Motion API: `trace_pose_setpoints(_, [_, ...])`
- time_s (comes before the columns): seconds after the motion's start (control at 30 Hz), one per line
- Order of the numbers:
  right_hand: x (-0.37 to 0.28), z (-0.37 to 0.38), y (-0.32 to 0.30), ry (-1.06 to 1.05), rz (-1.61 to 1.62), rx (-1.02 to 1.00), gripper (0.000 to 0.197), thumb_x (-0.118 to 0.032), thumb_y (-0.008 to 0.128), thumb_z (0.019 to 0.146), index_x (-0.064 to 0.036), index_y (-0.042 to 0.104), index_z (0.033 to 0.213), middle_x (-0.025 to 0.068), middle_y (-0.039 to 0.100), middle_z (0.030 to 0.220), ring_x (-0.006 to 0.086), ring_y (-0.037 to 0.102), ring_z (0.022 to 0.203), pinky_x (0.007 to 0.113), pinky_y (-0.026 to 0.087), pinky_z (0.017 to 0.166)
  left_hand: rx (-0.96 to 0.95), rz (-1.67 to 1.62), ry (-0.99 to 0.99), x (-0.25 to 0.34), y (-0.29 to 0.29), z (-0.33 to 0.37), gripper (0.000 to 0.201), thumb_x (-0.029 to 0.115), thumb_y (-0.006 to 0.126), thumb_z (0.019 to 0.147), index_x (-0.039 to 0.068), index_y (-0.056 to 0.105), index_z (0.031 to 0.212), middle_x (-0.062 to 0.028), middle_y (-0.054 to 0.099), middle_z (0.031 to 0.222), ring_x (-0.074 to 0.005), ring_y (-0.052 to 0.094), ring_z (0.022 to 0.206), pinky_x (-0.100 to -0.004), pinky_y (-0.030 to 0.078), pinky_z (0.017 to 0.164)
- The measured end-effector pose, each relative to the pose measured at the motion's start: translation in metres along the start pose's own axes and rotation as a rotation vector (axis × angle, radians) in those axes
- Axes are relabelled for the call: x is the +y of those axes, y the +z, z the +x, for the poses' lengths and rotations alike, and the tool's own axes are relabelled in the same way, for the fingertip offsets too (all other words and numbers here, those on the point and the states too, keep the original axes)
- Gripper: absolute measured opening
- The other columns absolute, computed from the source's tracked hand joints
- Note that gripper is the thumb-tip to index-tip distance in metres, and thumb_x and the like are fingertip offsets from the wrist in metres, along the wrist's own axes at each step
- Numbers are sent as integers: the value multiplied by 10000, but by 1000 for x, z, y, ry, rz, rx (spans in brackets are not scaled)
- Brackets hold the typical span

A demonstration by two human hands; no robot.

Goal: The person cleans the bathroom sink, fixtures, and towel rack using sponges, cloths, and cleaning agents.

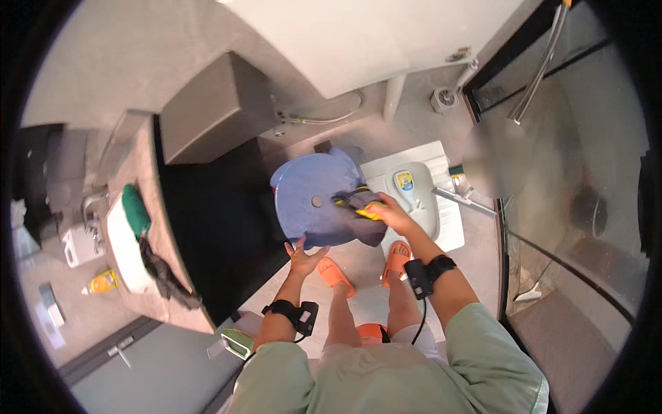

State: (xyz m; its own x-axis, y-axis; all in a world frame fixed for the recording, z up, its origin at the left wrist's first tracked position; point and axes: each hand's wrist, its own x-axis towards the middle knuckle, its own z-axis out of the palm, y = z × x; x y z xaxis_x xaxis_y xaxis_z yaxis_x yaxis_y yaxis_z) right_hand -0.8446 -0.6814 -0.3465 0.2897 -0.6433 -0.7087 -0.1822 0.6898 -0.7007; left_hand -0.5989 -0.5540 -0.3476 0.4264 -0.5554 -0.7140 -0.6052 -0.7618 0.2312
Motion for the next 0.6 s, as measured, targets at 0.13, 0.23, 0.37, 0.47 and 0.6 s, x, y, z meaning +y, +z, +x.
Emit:
trace_pose_setpoints(0.13, [-56,-69,-62,82,729,-246,378,-295,481,787,-41,497,1067,77,527,1051,193,504,968,326,389,848,-144,-248,126,-1,-67,-58,710,423,662,664,43,396,1201,-210,407,1188,-279,387,1112,-368,353,894])
trace_pose_setpoints(0.23, [-83,-94,-134,-294,881,-77,400,-314,426,816,-25,480,1087,99,519,1080,226,502,984,357,382,873,-276,-605,85,27,-144,-149,527,350,605,756,56,442,1161,-132,525,1066,-202,557,891,-313,451,763])
trace_pose_setpoints(0.37, [-219,-162,-163,-874,1047,-279,428,-310,363,845,-9,437,1140,129,488,1138,264,472,1039,389,362,905,-215,-865,86,23,-236,-246,434,294,584,779,43,452,1107,-149,534,1029,-233,571,840,-339,476,740])
trace_pose_setpoints(0.47, [-320,-219,-150,-1197,1049,-360,408,-277,334,865,-27,401,1182,110,447,1190,261,437,1082,387,351,923,11,-883,225,28,-303,-292,382,270,585,781,37,466,1059,-118,550,954,-224,570,815,-337,476,723])
trace_pose_setpoints(0.6, [-417,-323,-122,-1303,1020,-425,401,-278,334,872,-46,388,1195,86,417,1221,247,413,1110,382,341,934,401,-916,592,70,-362,-340,319,211,591,778,34,485,1023,-26,536,844,-111,546,708,-255,453,663])
